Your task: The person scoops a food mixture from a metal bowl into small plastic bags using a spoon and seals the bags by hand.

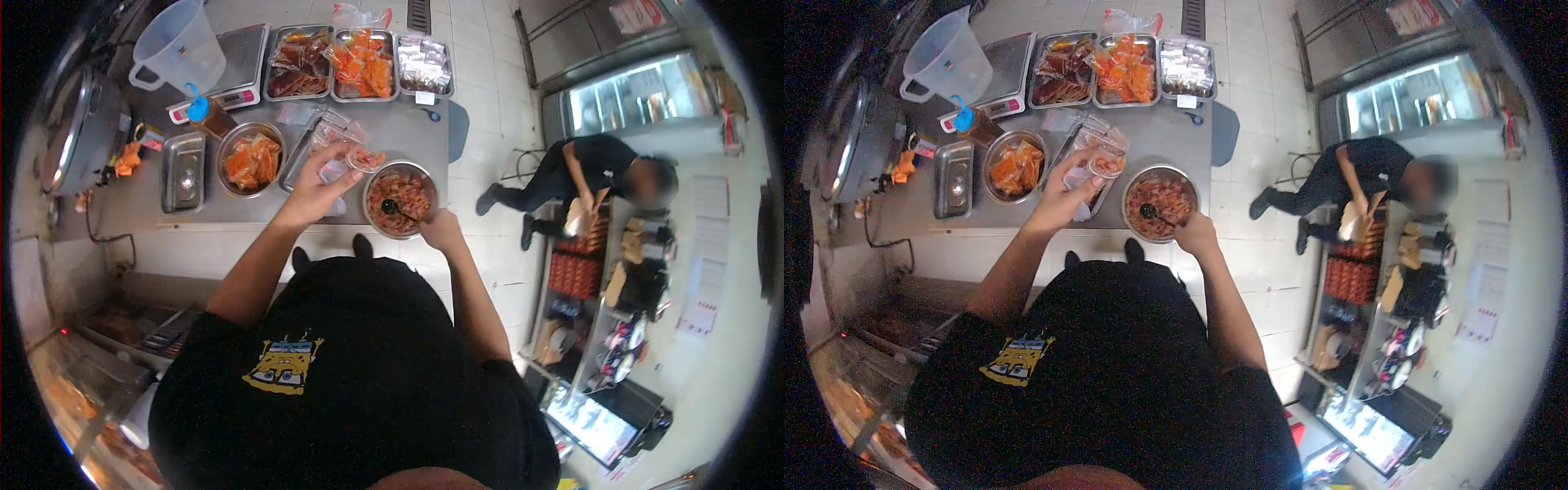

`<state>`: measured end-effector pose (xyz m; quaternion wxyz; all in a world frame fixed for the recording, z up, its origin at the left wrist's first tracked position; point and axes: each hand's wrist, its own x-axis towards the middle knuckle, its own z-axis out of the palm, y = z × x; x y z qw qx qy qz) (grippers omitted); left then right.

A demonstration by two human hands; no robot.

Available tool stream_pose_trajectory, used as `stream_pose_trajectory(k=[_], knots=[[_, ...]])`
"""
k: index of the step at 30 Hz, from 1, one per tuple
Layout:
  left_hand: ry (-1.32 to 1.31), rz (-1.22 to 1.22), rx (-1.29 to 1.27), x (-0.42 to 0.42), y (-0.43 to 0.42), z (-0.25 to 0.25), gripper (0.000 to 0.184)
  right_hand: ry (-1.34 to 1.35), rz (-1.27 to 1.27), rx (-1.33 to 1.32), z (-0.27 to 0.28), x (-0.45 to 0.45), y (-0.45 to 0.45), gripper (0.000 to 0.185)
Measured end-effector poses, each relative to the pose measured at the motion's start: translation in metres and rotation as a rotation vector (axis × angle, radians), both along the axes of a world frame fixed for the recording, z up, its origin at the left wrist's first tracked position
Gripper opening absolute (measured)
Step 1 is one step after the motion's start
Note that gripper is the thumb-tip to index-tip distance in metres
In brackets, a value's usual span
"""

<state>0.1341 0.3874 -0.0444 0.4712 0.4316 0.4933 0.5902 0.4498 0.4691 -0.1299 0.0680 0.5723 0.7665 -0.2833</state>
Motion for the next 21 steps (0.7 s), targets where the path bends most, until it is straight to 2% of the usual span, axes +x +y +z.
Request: stream_pose_trajectory(k=[2, 4, 6, 7, 9, 10, 12, 14, 16, 18, 20, 21], knots=[[0.032, -0.011, -0.085, 0.008, -0.005, 0.01, 0.046, -0.003, -0.031, 0.065, -0.008, -0.019, -0.016, 0.033], [0.103, 0.006, -0.005, 0.015, -0.005, 0.007, 0.047, -0.012, -0.061, 0.139, 0.009, -0.032, -0.02, 0.034], [0.117, -0.054, 0.027, 0.027, -0.004, 0.015, 0.045, 0.578, -0.097, 0.233, 0.043, -0.04, -0.017, 0.032], [0.06, -0.086, 0.013, 0.036, -0.005, 0.025, 0.043, 0.589, -0.118, 0.229, 0.068, -0.045, -0.021, 0.032], [-0.069, -0.157, -0.021, 0.051, -0.009, 0.025, 0.04, 1.198, -0.569, -0.625, 0.115, -0.051, -0.031, 0.026], [-0.06, -0.179, -0.032, 0.056, -0.009, 0.023, 0.04, 1.213, -0.592, -0.624, 0.126, -0.047, -0.033, 0.026], [0.035, -0.266, 0.04, 0.065, -0.006, 0.02, 0.041, 1.443, -0.717, -0.928, 0.137, -0.036, -0.033, 0.025], [0.012, -0.305, 0.049, 0.074, -0.005, 0.022, 0.04, 1.483, -0.738, -0.939, 0.135, -0.026, -0.034, 0.025], [0.132, -0.319, 0.098, 0.081, -0.003, 0.026, 0.04, 1.481, -0.841, -1.005, 0.131, -0.019, -0.038, 0.024], [0.213, -0.312, 0.188, 0.083, 0.0, 0.026, 0.039, 1.511, -0.856, -1.031, 0.134, -0.011, -0.043, 0.023], [0.463, -0.317, 0.248, 0.083, 0.001, 0.027, 0.042, 1.542, -0.866, -1.051, 0.135, -0.005, -0.046, 0.022], [0.467, -0.33, 0.254, 0.086, 0.001, 0.035, 0.042, 1.556, -0.843, -1.054, 0.135, -0.001, -0.047, 0.021]])
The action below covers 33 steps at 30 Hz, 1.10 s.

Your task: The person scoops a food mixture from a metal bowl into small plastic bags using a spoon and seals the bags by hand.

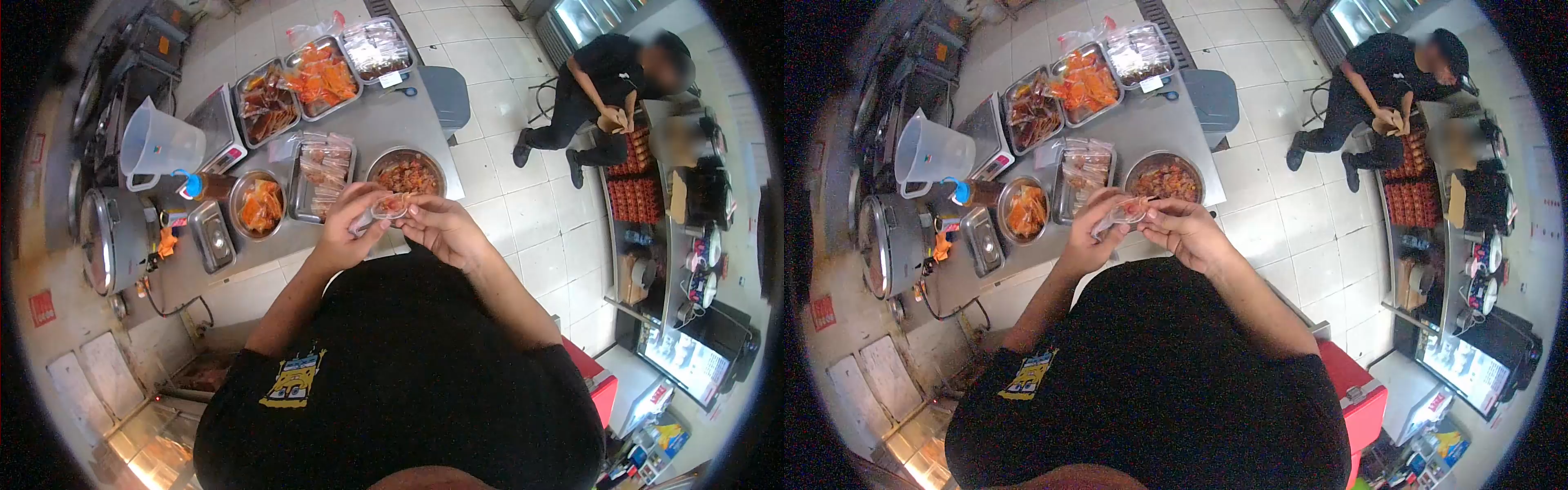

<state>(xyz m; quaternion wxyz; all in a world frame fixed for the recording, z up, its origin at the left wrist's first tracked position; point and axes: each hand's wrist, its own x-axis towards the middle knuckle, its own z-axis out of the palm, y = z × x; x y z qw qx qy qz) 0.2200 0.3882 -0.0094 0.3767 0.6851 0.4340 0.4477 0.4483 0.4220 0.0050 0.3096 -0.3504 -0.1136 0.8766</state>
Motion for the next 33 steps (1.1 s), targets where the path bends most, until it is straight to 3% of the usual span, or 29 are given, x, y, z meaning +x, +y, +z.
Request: stream_pose_trajectory(k=[2, 5, 7, 8, 9, 10, 12, 13, 15, 17, 23, 28, 32, 33], knots=[[0.112, -0.02, -0.073, 0.005, -0.002, 0.02, 0.045, 0.02, -0.007, 0.02, 0.001, 0.006, -0.003, 0.019], [0.076, -0.089, -0.164, 0.013, -0.002, 0.031, 0.047, -0.008, -0.063, 0.075, 0.003, 0.011, -0.011, 0.014], [0.076, -0.103, -0.157, 0.017, -0.006, 0.031, 0.046, -0.191, -0.127, 0.353, 0.002, 0.011, -0.018, 0.011], [0.07, -0.108, -0.156, 0.019, -0.009, 0.029, 0.046, -0.191, -0.134, 0.355, 0.002, 0.011, -0.021, 0.011], [0.072, -0.113, -0.154, 0.021, -0.013, 0.025, 0.046, -0.418, -0.131, 0.516, 0.002, 0.011, -0.024, 0.011], [-0.056, -0.084, -0.258, 0.023, -0.018, 0.019, 0.044, -0.648, -0.124, 0.674, 0.002, 0.011, -0.026, 0.012], [-0.187, -0.054, -0.364, 0.019, -0.026, -0.001, 0.043, -0.711, -0.151, 0.733, 0.002, 0.01, -0.031, 0.012], [-0.371, -0.036, -0.645, 0.012, -0.029, -0.008, 0.042, -0.772, -0.175, 0.793, 0.002, 0.01, -0.033, 0.011], [-0.562, -0.011, -0.926, 0.008, -0.036, -0.015, 0.041, -0.716, -0.163, 0.781, 0.009, 0.009, -0.036, 0.011], [-0.649, 0.074, -0.967, 0.019, -0.039, 0.008, 0.041, -0.659, -0.145, 0.766, 0.011, 0.006, -0.04, 0.011], [-0.49, -0.038, -0.829, 0.003, -0.047, -0.009, 0.032, -0.433, -0.049, 0.592, 0.001, -0.002, -0.049, 0.016], [-0.469, -0.129, -0.875, -0.013, -0.052, 0.009, 0.027, -0.336, 0.133, 0.366, 0.006, -0.004, -0.052, 0.022], [-0.465, -0.117, -0.888, -0.016, -0.062, 0.005, 0.027, -0.244, 0.127, 0.304, -0.003, -0.007, -0.057, 0.021], [-0.47, -0.113, -0.888, -0.013, -0.065, 0.003, 0.027, -0.326, 0.071, 0.411, -0.012, -0.011, -0.059, 0.021]])
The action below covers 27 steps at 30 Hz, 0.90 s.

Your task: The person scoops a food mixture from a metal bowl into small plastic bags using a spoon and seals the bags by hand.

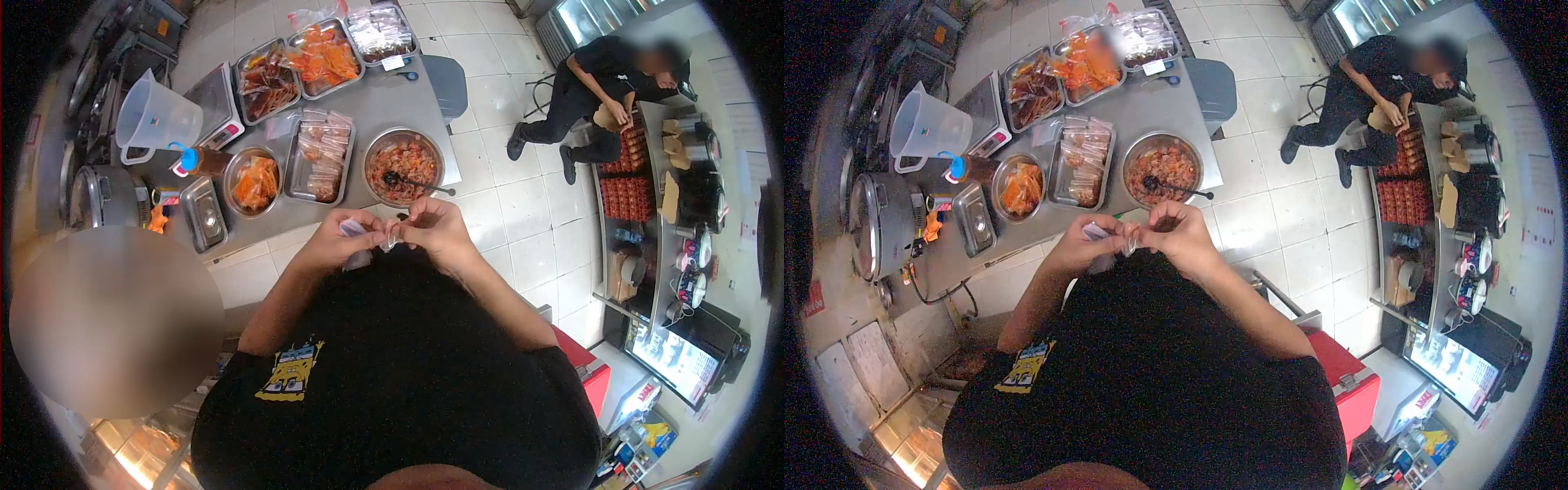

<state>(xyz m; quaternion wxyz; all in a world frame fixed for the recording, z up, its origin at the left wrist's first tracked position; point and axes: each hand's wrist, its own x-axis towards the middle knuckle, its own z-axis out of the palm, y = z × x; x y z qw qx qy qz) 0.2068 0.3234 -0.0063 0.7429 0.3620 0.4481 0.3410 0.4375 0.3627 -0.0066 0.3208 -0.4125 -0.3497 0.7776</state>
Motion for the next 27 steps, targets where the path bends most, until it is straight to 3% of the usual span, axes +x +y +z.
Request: stream_pose_trajectory(k=[2, 3, 5, 6, 7, 8, 11, 15, 17, 18, 19, 20, 21, 22, 24, 26, 27], knots=[[0.28, 0.179, 0.111, 0.012, -0.004, -0.006, 0.018, -0.069, -0.048, 0.119, -0.01, -0.004, -0.004, 0.021], [0.277, 0.183, 0.11, 0.019, -0.006, -0.009, 0.018, -0.218, -0.109, 0.234, -0.008, -0.007, -0.004, 0.021], [0.496, 0.391, 0.361, 0.034, -0.008, -0.013, 0.021, -0.369, -0.165, 0.352, -0.006, -0.013, -0.002, 0.022], [0.494, 0.397, 0.361, 0.039, -0.005, -0.014, 0.021, -0.552, -0.165, 0.523, -0.005, -0.015, 0.001, 0.021], [0.701, 0.374, 0.407, 0.042, 0.001, -0.015, 0.023, -0.735, -0.164, 0.696, -0.005, -0.017, 0.003, 0.021], [0.908, 0.347, 0.451, 0.045, 0.004, -0.015, 0.025, -0.737, -0.161, 0.699, -0.009, -0.018, 0.005, 0.021], [0.881, 0.415, 0.407, 0.052, 0.013, -0.011, 0.027, -0.75, -0.208, 0.831, -0.017, -0.017, 0.014, 0.02], [0.844, 0.344, 0.584, 0.052, 0.011, -0.014, 0.024, -0.689, -0.138, 0.65, -0.011, -0.006, 0.006, 0.018], [0.678, 0.335, 0.637, 0.062, 0.019, 0.006, 0.017, -0.309, -0.072, 0.61, -0.04, 0.005, 0.008, 0.021], [0.553, 0.26, 0.42, 0.02, 0.02, -0.075, 0.017, -0.167, -0.037, 0.334, -0.049, 0.006, 0.013, 0.03], [0.466, 0.257, 0.206, 0.053, 0.027, 0.009, 0.012, -0.04, -0.053, 0.575, -0.071, 0.013, 0.018, 0.037], [0.02, 0.34, -0.043, 0.042, 0.026, -0.016, 0.014, 0.054, -0.014, 0.648, -0.068, 0.017, 0.021, 0.041], [0.12, 0.239, -0.019, 0.017, 0.028, -0.03, 0.013, -0.071, 0.0, 0.749, -0.061, 0.028, 0.017, 0.044], [0.015, 0.23, -0.017, 0.027, 0.029, -0.004, 0.013, -0.189, 0.041, 0.836, -0.054, 0.032, 0.015, 0.046], [0.013, 0.218, -0.065, 0.023, 0.04, -0.011, 0.013, 0.005, 0.166, 0.608, -0.041, 0.035, 0.014, 0.039], [0.184, 0.177, -0.128, 0.041, 0.066, 0.008, 0.012, -0.171, 0.088, 0.666, -0.035, 0.045, 0.023, 0.025], [0.328, 0.119, -0.134, 0.06, 0.065, 0.04, 0.019, -0.104, 0.021, 0.697, -0.033, 0.053, 0.022, 0.018]])
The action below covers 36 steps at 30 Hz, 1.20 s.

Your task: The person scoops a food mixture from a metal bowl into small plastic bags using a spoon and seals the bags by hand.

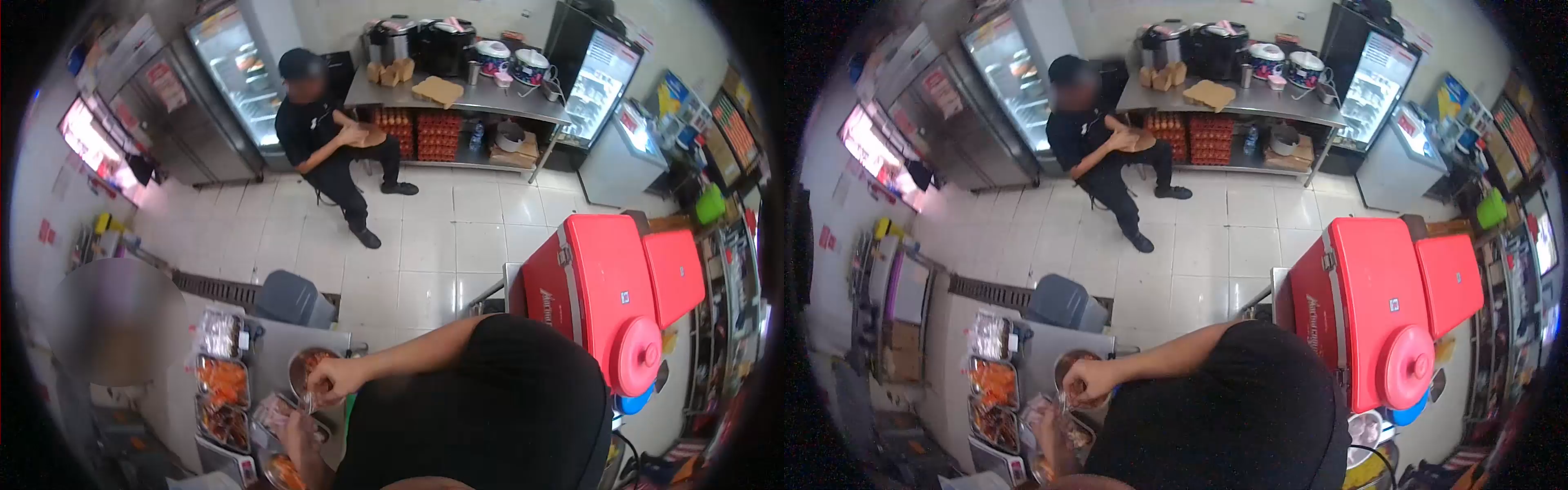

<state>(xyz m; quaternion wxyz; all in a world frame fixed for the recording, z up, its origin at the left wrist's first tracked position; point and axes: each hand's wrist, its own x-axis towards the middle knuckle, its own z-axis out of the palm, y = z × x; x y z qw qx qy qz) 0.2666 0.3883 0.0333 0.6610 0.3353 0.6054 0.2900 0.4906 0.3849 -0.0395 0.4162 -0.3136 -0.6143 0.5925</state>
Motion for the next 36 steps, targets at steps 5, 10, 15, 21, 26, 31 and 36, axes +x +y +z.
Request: stream_pose_trajectory(k=[5, 10, 15, 21, 26, 31, 36], knots=[[0.325, -0.193, 0.553, 0.011, 0.024, 0.0, 0.026, -0.161, -0.187, 0.187, 0.013, 0.035, 0.0, 0.023], [0.462, -0.554, 0.849, 0.041, 0.02, 0.011, 0.034, -0.158, -0.186, 0.032, 0.03, 0.062, -0.012, 0.025], [0.566, -0.492, 1.039, 0.062, 0.02, 0.001, 0.02, -0.177, -0.203, 0.102, 0.033, 0.075, -0.018, 0.022], [0.384, -0.568, 0.803, 0.068, 0.024, 0.006, 0.018, 0.061, -0.292, 0.093, 0.044, 0.087, -0.025, 0.022], [0.317, -0.413, 0.671, 0.081, 0.007, 0.025, 0.017, -0.056, -0.482, 0.167, 0.05, 0.077, -0.023, 0.021], [0.234, -0.337, 0.899, 0.068, 0.007, -0.001, 0.015, -0.039, -0.499, 0.331, 0.051, 0.065, -0.017, 0.015], [0.372, -0.422, 0.976, 0.049, -0.001, 0.004, 0.014, -0.119, -0.338, 0.521, 0.051, 0.049, -0.006, 0.014]])
